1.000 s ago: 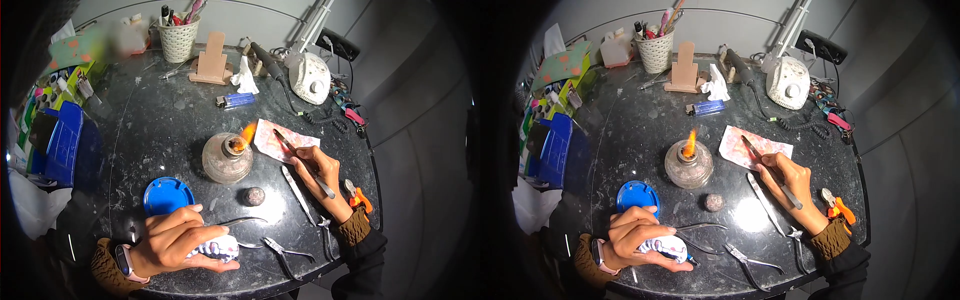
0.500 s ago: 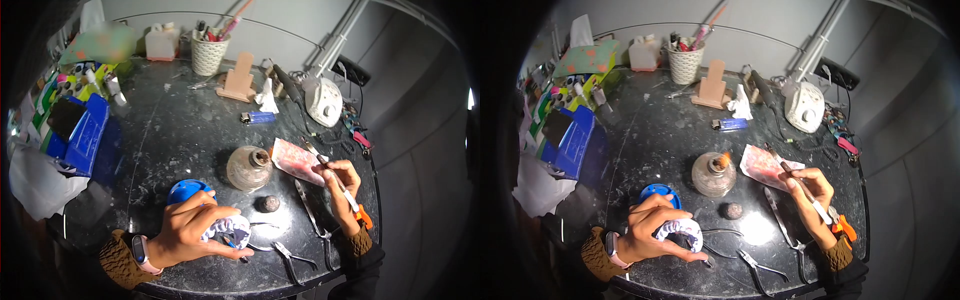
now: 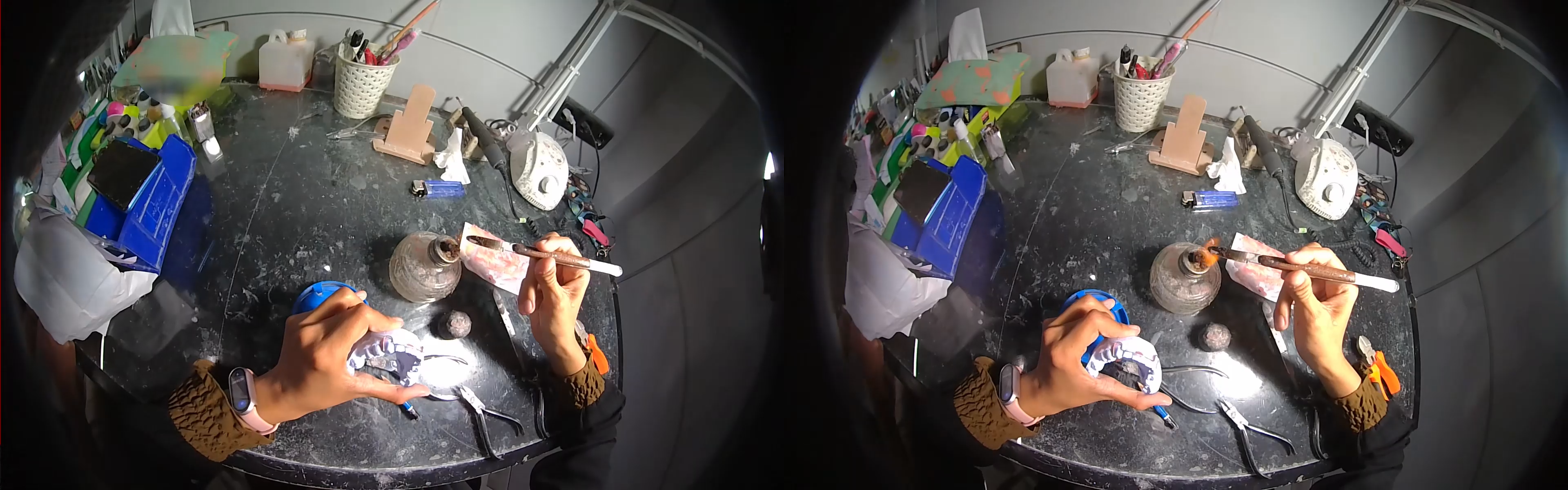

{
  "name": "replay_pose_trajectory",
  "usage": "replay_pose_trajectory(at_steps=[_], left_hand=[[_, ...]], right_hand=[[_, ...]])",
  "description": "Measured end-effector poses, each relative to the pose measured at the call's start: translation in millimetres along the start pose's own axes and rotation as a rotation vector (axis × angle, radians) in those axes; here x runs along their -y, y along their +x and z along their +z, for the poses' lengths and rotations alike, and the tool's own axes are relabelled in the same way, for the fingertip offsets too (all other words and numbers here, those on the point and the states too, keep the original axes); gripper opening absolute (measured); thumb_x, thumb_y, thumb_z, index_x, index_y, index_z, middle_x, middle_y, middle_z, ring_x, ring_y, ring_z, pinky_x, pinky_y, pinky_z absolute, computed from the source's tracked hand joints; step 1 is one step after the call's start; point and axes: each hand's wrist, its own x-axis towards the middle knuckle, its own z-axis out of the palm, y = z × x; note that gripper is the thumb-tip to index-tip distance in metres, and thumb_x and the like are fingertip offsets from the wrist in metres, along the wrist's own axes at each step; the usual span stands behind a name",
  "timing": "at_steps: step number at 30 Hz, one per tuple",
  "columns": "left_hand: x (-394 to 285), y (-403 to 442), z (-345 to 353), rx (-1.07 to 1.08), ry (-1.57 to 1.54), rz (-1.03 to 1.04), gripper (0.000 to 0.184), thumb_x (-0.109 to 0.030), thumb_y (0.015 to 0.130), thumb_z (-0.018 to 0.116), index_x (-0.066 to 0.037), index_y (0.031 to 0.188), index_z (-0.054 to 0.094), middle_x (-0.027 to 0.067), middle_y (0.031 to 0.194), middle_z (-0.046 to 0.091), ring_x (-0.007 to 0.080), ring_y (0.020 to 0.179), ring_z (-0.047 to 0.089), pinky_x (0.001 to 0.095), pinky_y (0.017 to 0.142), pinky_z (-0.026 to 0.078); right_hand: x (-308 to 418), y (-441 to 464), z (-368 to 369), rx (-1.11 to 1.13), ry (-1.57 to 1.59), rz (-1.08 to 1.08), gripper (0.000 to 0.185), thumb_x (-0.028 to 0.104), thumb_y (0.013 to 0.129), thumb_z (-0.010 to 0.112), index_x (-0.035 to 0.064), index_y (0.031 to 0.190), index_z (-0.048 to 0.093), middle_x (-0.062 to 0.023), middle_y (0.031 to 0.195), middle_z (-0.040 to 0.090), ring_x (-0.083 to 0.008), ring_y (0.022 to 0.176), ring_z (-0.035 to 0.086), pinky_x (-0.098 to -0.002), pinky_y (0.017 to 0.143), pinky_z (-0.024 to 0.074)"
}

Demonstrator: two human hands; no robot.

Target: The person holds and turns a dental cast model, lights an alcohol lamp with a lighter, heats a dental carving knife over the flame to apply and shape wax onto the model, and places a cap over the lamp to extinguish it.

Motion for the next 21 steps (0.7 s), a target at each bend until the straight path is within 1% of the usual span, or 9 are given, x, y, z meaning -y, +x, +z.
replay_pose_trajectory(at_steps=[14, 18, 21], left_hand=[[1.9, -2.0, 1.8, -0.005, -0.009, 0.056, 0.066, -0.043, 0.044, 0.093, -0.003, 0.082, 0.057, 0.0082, 0.074, 0.058, 0.025, 0.076, 0.061, 0.0368, 0.075, 0.053], [2.2, -2.1, 3.3, -0.037, 0.003, 0.071, 0.065, -0.042, 0.045, 0.093, -0.003, 0.082, 0.057, 0.0075, 0.072, 0.056, 0.0226, 0.072, 0.06, 0.037, 0.076, 0.052], [3.2, -2.3, 4.8, -0.046, -0.012, 0.082, 0.065, -0.041, 0.045, 0.093, -0.003, 0.082, 0.057, 0.0074, 0.071, 0.055, 0.0213, 0.068, 0.059, 0.0372, 0.076, 0.052]], right_hand=[[-1.1, -2.2, 2.9, -0.053, -0.002, 0.011, 0.02, 0.018, 0.09, 0.062, -0.0006, 0.098, 0.058, -0.0053, 0.085, 0.054, -0.0088, 0.038, 0.046, -0.0204, 0.03, 0.0329], [-2.5, -1.5, 4.1, -0.063, -0.027, 0.002, 0.021, 0.019, 0.091, 0.062, 0.0002, 0.098, 0.058, -0.0044, 0.076, 0.054, -0.0078, 0.036, 0.043, -0.0198, 0.029, 0.0306], [-3.3, -0.9, 3.4, -0.055, -0.031, 0.01, 0.02, 0.019, 0.091, 0.061, 0.0004, 0.098, 0.057, -0.0027, 0.068, 0.051, -0.0073, 0.035, 0.041, -0.0197, 0.029, 0.0293]])
